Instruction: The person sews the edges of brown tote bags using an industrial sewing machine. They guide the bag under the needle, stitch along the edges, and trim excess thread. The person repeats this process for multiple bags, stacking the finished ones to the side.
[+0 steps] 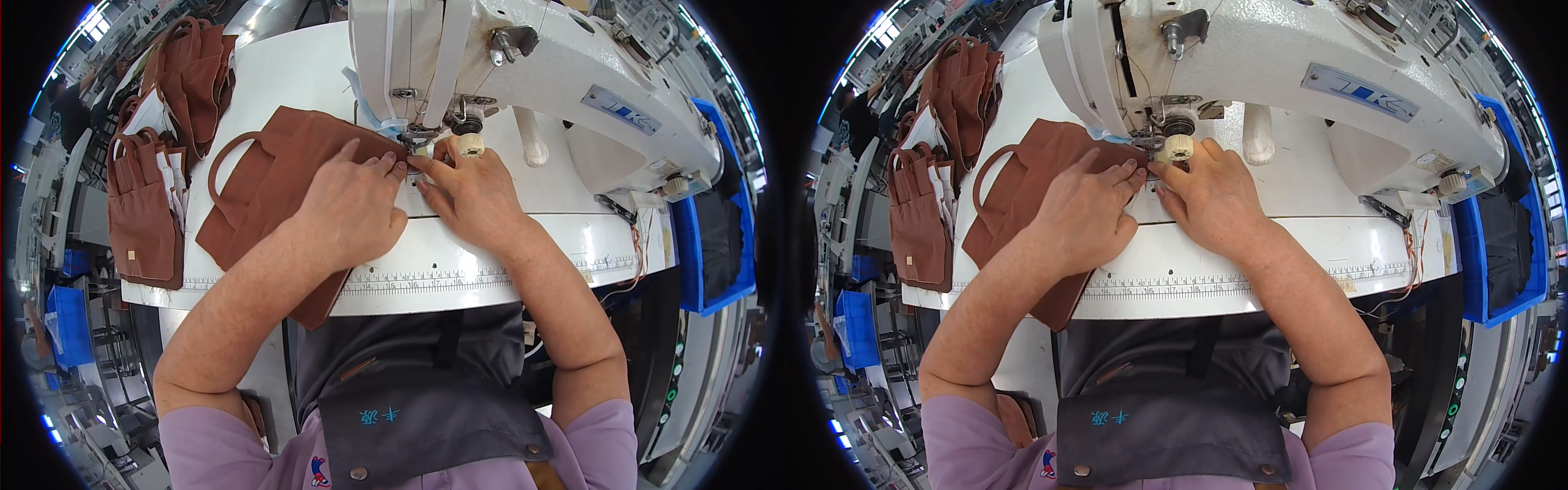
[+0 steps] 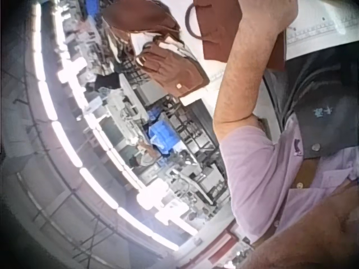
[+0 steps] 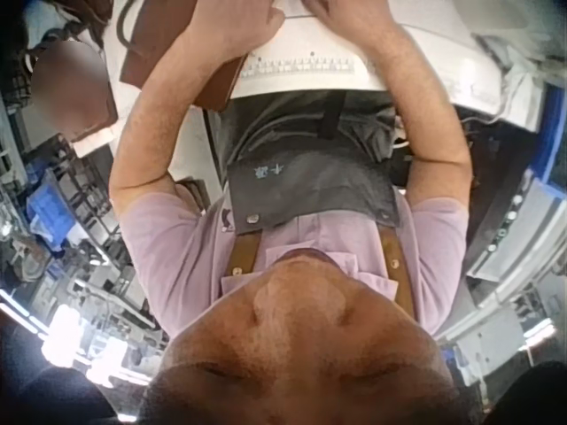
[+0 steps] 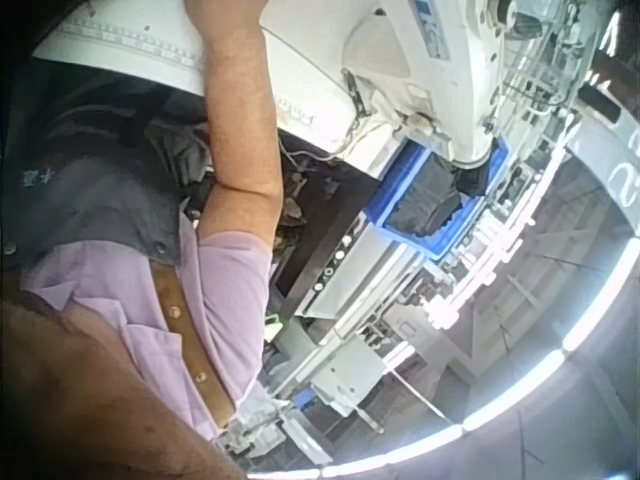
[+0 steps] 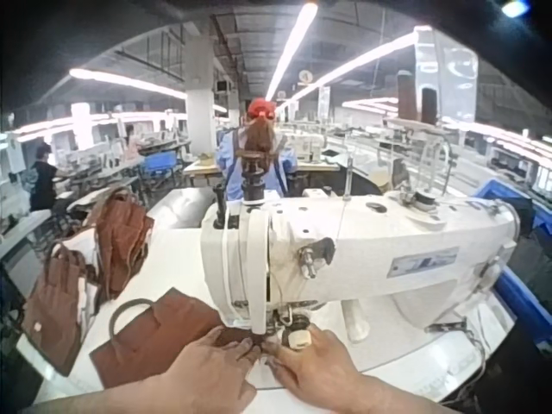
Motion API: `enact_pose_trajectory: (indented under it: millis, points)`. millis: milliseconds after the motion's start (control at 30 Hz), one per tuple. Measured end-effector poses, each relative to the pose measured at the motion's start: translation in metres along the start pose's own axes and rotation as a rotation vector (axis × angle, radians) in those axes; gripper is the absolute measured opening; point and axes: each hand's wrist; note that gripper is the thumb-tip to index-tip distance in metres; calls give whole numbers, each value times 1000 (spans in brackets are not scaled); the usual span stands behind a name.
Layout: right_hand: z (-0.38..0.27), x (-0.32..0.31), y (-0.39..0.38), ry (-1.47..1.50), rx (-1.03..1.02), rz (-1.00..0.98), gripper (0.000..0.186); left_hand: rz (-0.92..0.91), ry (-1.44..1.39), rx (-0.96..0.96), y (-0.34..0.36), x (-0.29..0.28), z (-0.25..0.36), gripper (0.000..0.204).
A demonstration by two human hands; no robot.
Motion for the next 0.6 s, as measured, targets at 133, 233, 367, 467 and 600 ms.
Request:
enact_pose_trajectory:
  millis: [133, 233, 367, 467, 600]
  points:
    - [0, -2, 1, -12, -16, 10, 27, 49, -251, 127, -1, 14, -39, 55]
    - [-1, 0, 2, -24, -19, 28, 28, 121, -376, 159, -6, 23, -47, 55]
    - [-2, -2, 0, -42, -1, -2, 28, 109, -409, 132, -5, 26, -45, 57]
    - [-3, -3, 2, -31, 7, 8, 29, 133, -400, 111, -4, 30, -42, 56]
    - [-2, -2, 0, 8, 11, 47, 28, 160, -388, 65, -9, 30, -31, 57]
Point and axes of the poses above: each hand's wrist, its own y-axis towards the middle knuckle, its own x-axis out of the palm, z = x × y, and after that the axes turned 3 degrees about z, right-handed
